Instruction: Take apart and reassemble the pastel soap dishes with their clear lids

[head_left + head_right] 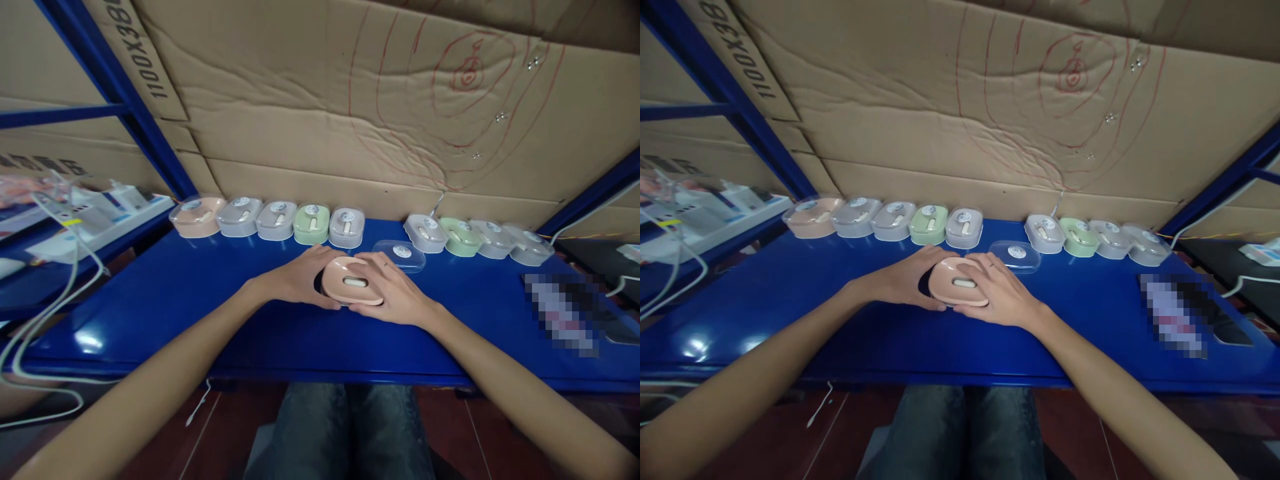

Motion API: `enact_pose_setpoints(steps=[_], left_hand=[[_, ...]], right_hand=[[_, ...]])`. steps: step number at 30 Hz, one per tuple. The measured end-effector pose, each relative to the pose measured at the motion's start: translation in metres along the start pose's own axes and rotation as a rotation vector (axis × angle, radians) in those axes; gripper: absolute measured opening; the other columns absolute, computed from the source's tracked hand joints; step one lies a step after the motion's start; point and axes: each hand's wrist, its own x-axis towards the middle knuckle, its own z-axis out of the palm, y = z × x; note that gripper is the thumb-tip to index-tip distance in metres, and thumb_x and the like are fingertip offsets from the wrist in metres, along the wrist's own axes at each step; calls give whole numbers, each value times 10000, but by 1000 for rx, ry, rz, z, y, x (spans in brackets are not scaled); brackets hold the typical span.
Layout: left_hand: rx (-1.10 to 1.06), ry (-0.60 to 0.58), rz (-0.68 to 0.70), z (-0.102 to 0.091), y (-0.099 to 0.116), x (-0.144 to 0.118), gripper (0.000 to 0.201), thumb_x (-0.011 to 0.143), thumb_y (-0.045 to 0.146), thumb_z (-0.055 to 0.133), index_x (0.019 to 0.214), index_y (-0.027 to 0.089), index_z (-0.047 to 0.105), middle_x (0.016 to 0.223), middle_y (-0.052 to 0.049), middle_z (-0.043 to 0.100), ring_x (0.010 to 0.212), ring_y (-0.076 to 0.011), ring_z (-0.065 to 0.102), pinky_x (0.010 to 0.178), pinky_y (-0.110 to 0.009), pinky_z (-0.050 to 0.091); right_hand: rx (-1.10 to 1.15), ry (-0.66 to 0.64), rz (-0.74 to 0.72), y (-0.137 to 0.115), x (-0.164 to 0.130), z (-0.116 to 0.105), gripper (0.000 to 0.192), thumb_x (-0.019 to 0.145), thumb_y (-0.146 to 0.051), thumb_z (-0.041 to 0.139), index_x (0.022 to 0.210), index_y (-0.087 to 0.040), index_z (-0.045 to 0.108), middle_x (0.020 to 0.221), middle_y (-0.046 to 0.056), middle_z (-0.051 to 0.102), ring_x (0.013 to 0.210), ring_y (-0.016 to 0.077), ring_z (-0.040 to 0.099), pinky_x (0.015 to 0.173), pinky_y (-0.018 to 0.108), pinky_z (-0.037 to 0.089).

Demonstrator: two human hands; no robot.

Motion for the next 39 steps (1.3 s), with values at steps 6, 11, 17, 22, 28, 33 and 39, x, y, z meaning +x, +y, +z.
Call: enact_pose_setpoints(steps=[6,11,17,22,28,33,39], left_hand=[[-5,36,-9,6,-1,0,929,734,610,958,1511,267,582,1500,-113,641,1421,-405,547,1237,-597,400],[-8,33,-8,5,1,0,898,745,588,956,1501,282,581,1480,-110,653,1408,-393,560,1224,-590,412],[-16,35,-14,3,4,2,832,737,536,967,1442,268,617,1438,-100,681,1367,-380,597,1206,-561,438],[-26,43,-29,5,0,1,872,733,554,966,1471,274,595,1472,-112,652,1375,-383,599,1202,-565,450],[-7,7,-17,7,-1,3,865,741,569,950,1473,275,592,1482,-105,649,1408,-394,551,1218,-592,416],[-7,0,-16,7,1,4,879,754,614,933,1484,265,591,1482,-102,648,1413,-394,538,1232,-589,402],[17,17,-16,6,-3,3,894,733,646,940,1478,282,604,1445,-105,675,1373,-404,575,1230,-612,402]], right_hand=[[20,-24,22,1,1,1,815,944,-588,798,1615,-255,478,1526,182,577,1392,400,570,1167,647,533],[33,-45,18,0,1,-1,774,970,-550,774,1619,-265,463,1529,172,570,1405,386,567,1166,637,541],[70,-65,28,-1,1,-4,746,990,-564,753,1614,-272,468,1530,169,561,1412,385,558,1156,621,551],[82,-53,15,-1,3,-4,753,1003,-554,741,1645,-305,437,1525,164,571,1407,383,570,1158,635,541],[98,-81,32,2,1,-1,739,1010,-576,732,1635,-293,456,1512,156,588,1389,362,589,1154,611,549],[76,-68,28,2,1,2,742,1009,-572,735,1627,-260,469,1517,180,595,1406,369,588,1150,613,550],[62,81,-14,17,0,-8,665,1056,-553,656,1628,-274,461,1512,158,648,1417,373,597,1190,655,510]])
